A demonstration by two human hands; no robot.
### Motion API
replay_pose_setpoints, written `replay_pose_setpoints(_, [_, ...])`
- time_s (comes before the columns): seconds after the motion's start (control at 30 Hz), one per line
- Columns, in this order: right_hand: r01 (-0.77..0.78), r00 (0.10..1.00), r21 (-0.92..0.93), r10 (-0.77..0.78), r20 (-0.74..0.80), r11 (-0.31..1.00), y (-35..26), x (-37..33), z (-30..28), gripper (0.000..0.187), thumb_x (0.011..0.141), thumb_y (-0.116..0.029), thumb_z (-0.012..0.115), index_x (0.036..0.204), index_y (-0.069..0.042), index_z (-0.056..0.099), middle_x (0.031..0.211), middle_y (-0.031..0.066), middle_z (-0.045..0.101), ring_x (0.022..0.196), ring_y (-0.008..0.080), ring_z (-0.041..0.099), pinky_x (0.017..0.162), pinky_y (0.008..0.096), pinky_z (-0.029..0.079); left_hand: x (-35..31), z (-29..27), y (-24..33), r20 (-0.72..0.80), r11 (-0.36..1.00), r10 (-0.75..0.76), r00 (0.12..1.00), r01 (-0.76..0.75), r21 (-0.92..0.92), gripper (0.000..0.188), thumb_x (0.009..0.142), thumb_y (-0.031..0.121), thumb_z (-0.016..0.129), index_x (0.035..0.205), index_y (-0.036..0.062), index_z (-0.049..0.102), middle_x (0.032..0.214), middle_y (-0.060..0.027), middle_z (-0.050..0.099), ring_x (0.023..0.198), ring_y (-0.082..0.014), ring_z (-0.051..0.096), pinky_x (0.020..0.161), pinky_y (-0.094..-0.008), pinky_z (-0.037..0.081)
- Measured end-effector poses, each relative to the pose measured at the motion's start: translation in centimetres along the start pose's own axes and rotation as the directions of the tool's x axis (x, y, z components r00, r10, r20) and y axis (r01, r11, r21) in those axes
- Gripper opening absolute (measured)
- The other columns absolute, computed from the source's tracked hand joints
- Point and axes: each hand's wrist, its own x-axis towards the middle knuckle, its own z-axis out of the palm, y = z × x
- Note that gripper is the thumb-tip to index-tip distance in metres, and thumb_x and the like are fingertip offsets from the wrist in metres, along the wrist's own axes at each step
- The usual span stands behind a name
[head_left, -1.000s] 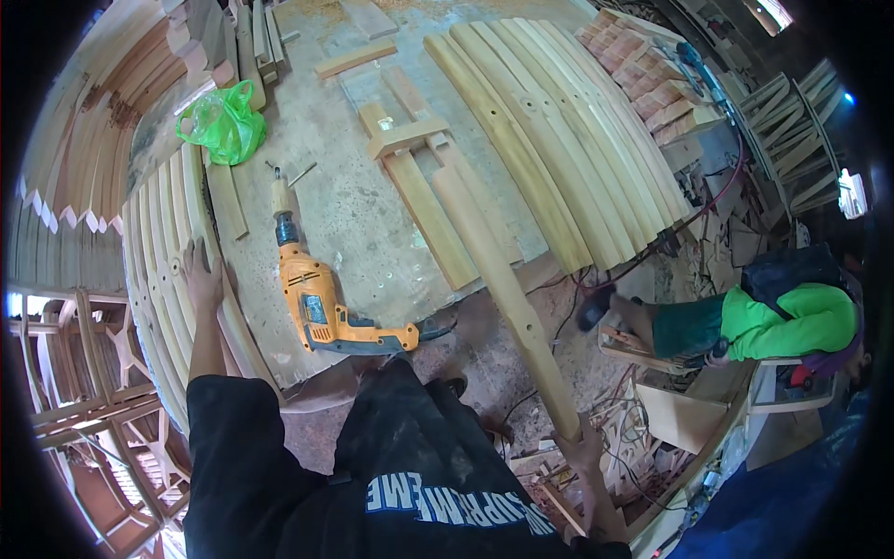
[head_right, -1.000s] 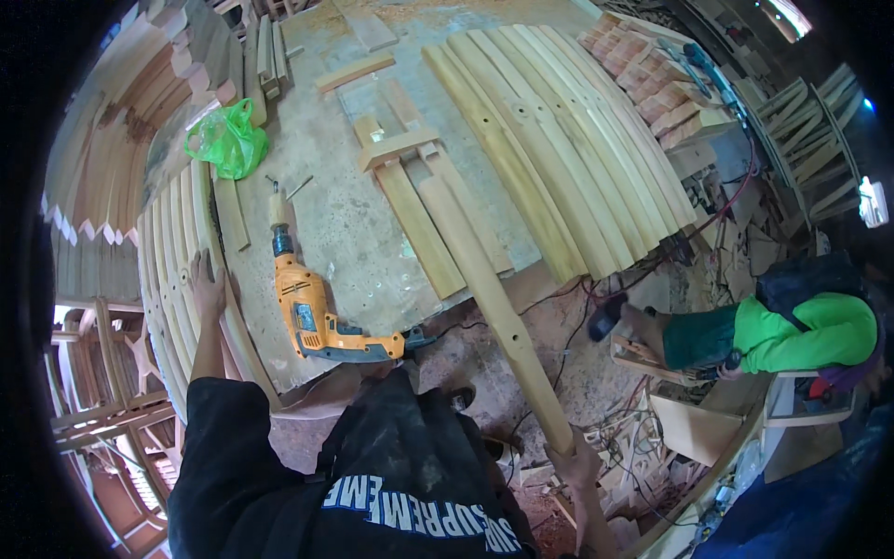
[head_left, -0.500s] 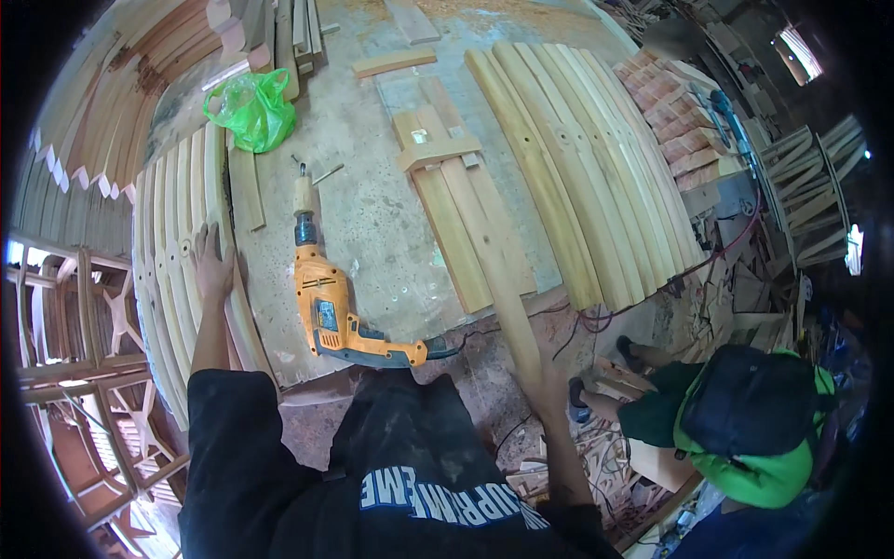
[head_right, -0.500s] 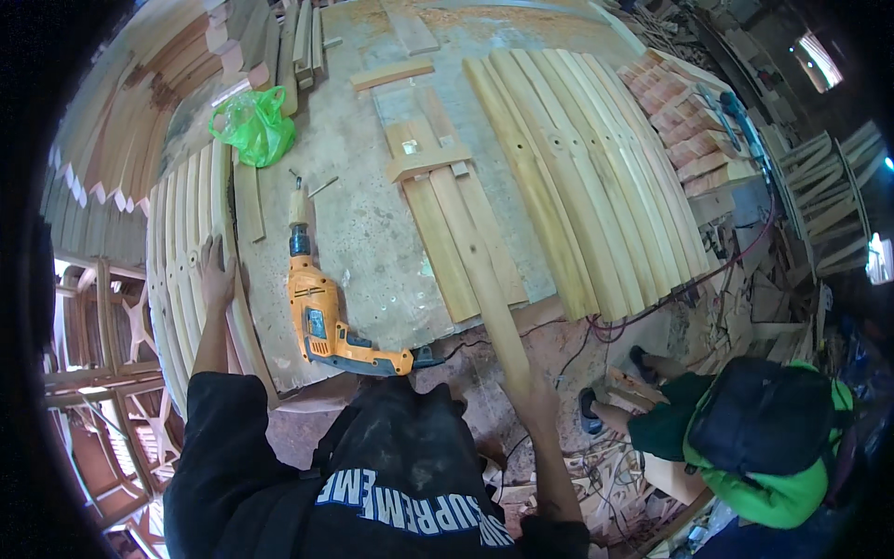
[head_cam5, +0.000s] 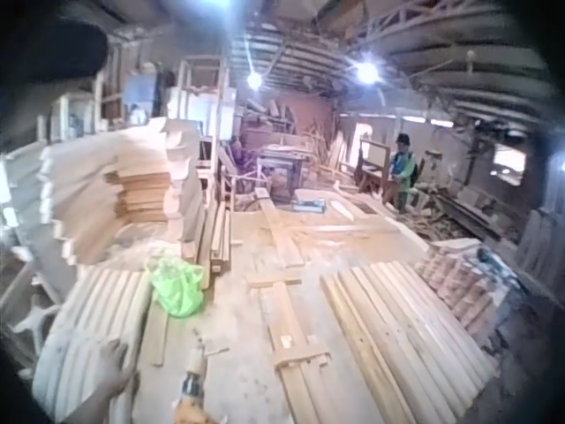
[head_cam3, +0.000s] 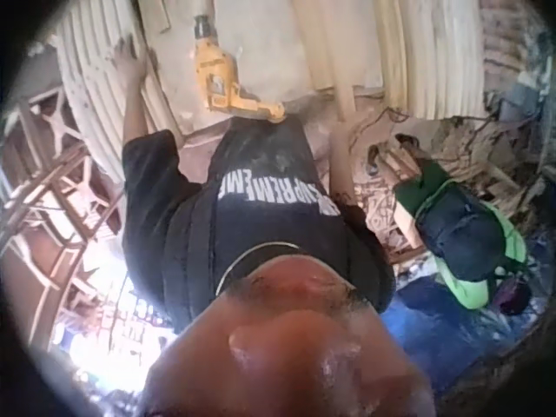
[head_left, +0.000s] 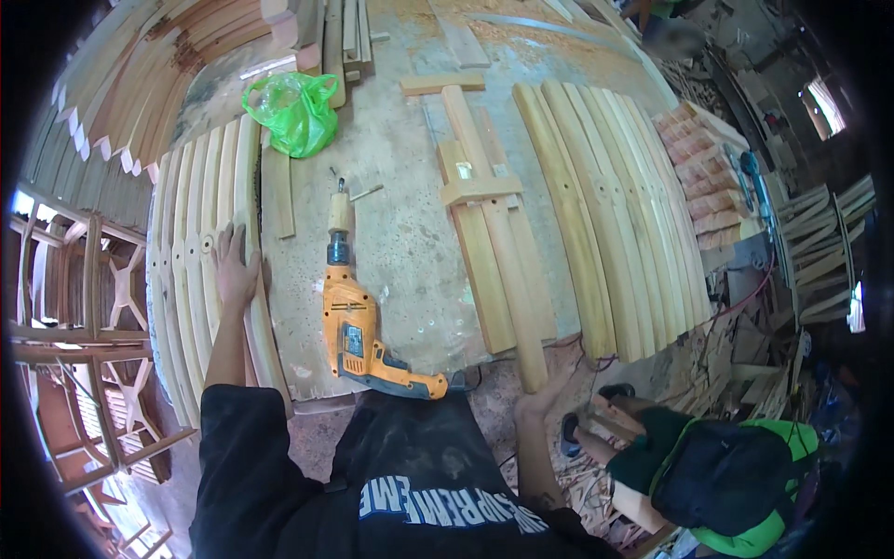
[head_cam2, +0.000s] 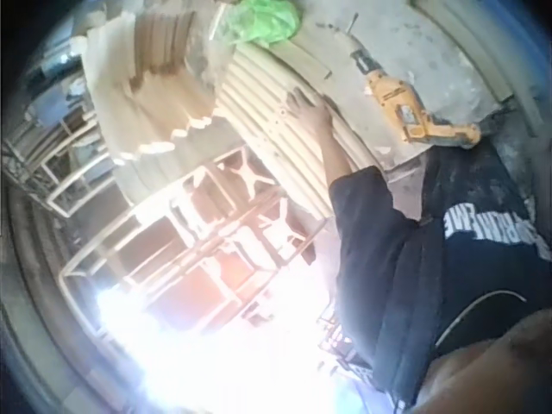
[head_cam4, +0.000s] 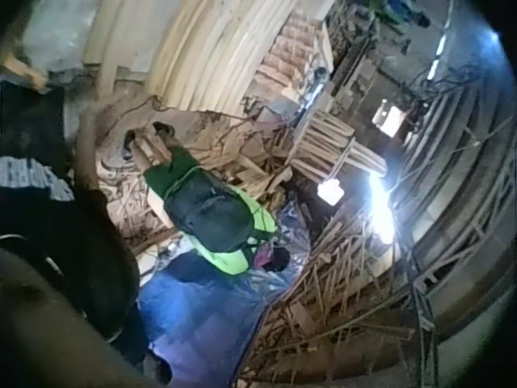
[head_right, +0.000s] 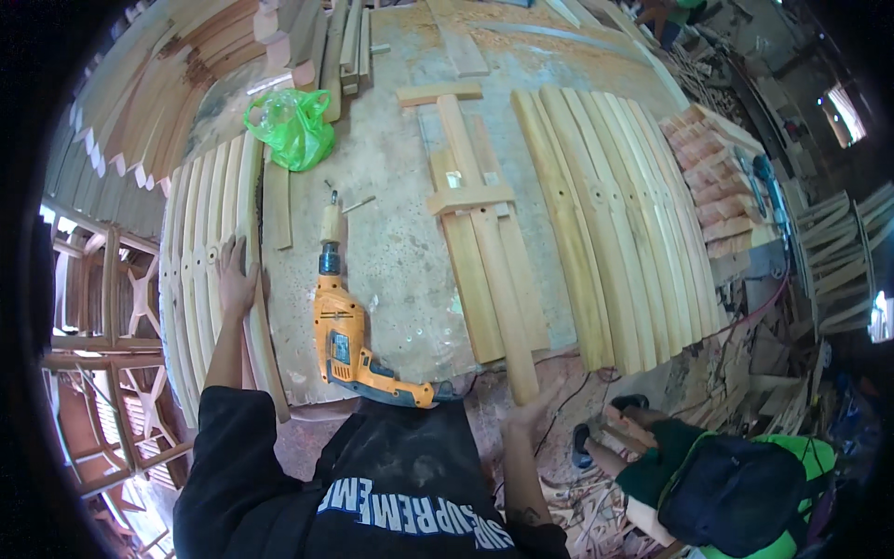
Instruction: The person aligns wooden slats on a workbench and uses a handheld power drill to bore holes into the ends of the wooden pieces.
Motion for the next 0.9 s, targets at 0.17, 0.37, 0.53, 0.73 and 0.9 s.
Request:
replay_pose_setpoints(0.17, [0.018, 1.000, -0.027, -0.018, 0.007, 0.999, 0.3, 1.0, 0.8, 0.090, 0.086, -0.069, 0.035, 0.148, -0.011, 0.007, 0.153, 0.0132, 0.010, 0.141, 0.0288, 0.014, 0.113, 0.0414, 0.014, 0.0, -0.1, -0.3, -0.012, 1.000, 0.006, 1.000, -0.006, 0.008, 0.060, 0.082, 0.029, 0.058, 0.137, 0.0118, 0.040, 0.145, -0.0109, 0.032, 0.137, -0.0291, 0.024, 0.114, -0.0447, 0.013])
replay_pose_setpoints(0.37, [-0.023, 1.000, 0.267, 0.019, 0.019, 0.963, 5.1, 6.9, -8.5, 0.087, 0.087, -0.067, 0.036, 0.147, -0.009, 0.011, 0.148, 0.0168, 0.024, 0.134, 0.0308, 0.030, 0.108, 0.0427, 0.026, 0.5, 0.5, -0.7, -0.021, 0.999, 0.038, 0.999, -0.037, 0.006, 0.060, 0.082, 0.029, 0.058, 0.137, 0.0141, 0.041, 0.146, -0.0088, 0.032, 0.137, -0.0279, 0.024, 0.114, -0.0444, 0.014])
replay_pose_setpoints(0.53, [-0.063, 0.977, 0.141, 0.090, -0.194, 0.988, 2.5, 3.5, -0.3, 0.074, 0.090, -0.058, 0.041, 0.142, -0.006, 0.026, 0.135, 0.0151, 0.041, 0.123, 0.0271, 0.044, 0.099, 0.0396, 0.038, 0.6, 1.1, -1.2, -0.015, 0.999, 0.037, 0.999, -0.037, 0.038, 0.059, 0.084, 0.031, 0.058, 0.138, 0.0160, 0.040, 0.146, -0.0079, 0.031, 0.137, -0.0263, 0.024, 0.114, -0.0456, 0.013])
replay_pose_setpoints(0.73, [-0.143, 0.974, -0.200, 0.173, 0.146, 0.969, 3.1, 1.4, -3.8, 0.054, 0.089, -0.051, 0.053, 0.115, -0.003, 0.050, 0.093, 0.0079, 0.058, 0.075, 0.0141, 0.058, 0.063, 0.0266, 0.047, 0.7, 1.6, -2.3, -0.021, 0.996, 0.088, 0.996, -0.087, 0.026, 0.060, 0.085, 0.033, 0.057, 0.139, 0.0160, 0.039, 0.146, -0.0085, 0.032, 0.137, -0.0266, 0.024, 0.113, -0.0468, 0.012])
replay_pose_setpoints(0.9, [-0.052, 0.975, -0.275, 0.108, 0.195, 0.960, 2.5, 1.6, -3.8, 0.038, 0.088, -0.045, 0.058, 0.088, -0.007, 0.056, 0.062, -0.0021, 0.052, 0.048, 0.0057, 0.046, 0.044, 0.0184, 0.036, 0.7, 1.3, -2.0, -0.045, 0.997, 0.083, 0.996, -0.083, 0.010, 0.059, 0.084, 0.034, 0.058, 0.138, 0.0157, 0.041, 0.145, -0.0095, 0.033, 0.137, -0.0272, 0.025, 0.113, -0.0465, 0.013])
